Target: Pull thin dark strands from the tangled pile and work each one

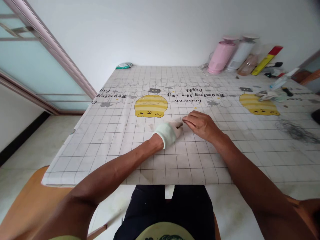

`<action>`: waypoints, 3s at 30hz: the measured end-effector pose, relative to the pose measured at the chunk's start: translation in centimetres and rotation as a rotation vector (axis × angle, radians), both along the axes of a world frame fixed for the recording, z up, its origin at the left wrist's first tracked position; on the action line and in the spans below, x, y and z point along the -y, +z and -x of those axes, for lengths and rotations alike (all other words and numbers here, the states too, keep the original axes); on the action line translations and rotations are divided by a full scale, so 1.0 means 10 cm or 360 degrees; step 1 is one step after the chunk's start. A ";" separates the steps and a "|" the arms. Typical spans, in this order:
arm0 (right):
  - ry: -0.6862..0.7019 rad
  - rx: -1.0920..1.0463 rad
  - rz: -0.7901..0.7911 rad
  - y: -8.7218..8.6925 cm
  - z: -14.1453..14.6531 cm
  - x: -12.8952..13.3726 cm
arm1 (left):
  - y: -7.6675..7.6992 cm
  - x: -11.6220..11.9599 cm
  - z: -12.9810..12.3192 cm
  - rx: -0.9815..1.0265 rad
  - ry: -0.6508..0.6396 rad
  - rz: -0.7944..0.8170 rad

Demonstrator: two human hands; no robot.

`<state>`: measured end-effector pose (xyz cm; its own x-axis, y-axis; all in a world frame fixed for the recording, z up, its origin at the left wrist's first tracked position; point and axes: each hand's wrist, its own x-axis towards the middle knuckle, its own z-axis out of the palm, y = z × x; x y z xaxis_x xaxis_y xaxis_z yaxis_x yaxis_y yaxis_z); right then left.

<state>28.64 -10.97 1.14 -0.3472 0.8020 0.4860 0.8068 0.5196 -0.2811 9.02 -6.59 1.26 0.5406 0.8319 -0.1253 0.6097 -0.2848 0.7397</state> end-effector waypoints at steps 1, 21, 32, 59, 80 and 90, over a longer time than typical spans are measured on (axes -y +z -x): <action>0.0009 -0.0028 0.0003 0.00 -0.03 -0.01 | 0.03 -0.01 0.03 0.0040 -0.0022 -0.0006; -0.0254 -0.1667 0.0934 0.02 -0.11 -0.08 | 0.03 -0.14 0.19 0.0696 0.0258 0.0473; -0.0031 -0.1889 0.0985 -0.15 0.30 -0.09 | -0.11 -0.13 0.11 0.0637 0.0036 0.0453; 0.0100 -0.1697 0.1164 0.03 0.16 -0.03 | -0.03 -0.18 0.17 0.0997 0.0489 0.0671; 0.0195 -0.1513 0.1270 0.02 0.06 -0.03 | 0.21 -0.08 0.25 0.0538 0.0118 0.0259; 0.0048 -0.1090 0.1174 -0.01 0.23 0.03 | 0.17 -0.12 0.18 0.0690 0.0204 0.0383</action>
<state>26.32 -11.30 1.07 -0.2040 0.9786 -0.0258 0.3403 0.0462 -0.9392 7.23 -5.39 2.96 0.4807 0.8702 -0.1081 0.2510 -0.0184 0.9678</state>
